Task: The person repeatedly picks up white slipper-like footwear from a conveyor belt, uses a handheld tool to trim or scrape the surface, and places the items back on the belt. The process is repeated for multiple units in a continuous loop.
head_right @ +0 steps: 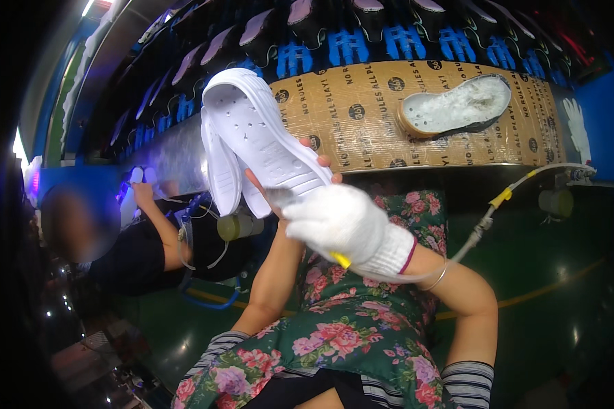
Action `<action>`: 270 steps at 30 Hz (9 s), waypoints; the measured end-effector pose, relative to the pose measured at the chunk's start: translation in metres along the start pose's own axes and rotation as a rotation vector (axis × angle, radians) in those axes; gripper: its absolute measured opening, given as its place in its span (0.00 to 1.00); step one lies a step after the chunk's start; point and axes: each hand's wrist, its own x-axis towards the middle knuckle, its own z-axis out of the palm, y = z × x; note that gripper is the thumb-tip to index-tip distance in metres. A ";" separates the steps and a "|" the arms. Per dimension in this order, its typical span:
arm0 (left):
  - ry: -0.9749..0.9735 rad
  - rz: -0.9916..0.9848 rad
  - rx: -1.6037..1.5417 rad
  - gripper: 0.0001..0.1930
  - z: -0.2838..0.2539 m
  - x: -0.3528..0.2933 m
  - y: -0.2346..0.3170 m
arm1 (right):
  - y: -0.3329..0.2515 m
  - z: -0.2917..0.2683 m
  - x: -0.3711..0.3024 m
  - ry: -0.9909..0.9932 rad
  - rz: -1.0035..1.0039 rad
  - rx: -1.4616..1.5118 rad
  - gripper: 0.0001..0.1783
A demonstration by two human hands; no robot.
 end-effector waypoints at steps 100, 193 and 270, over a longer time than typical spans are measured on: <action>0.025 1.075 2.265 0.64 0.270 0.406 0.006 | 0.016 -0.058 -0.084 0.710 0.951 0.718 0.12; 0.213 0.029 0.314 0.66 0.015 -0.004 0.018 | 0.013 -0.002 0.025 0.069 0.000 -0.018 0.16; 0.324 -0.058 -0.075 0.59 0.016 -0.047 -0.030 | -0.004 -0.042 0.058 0.167 0.217 -0.028 0.15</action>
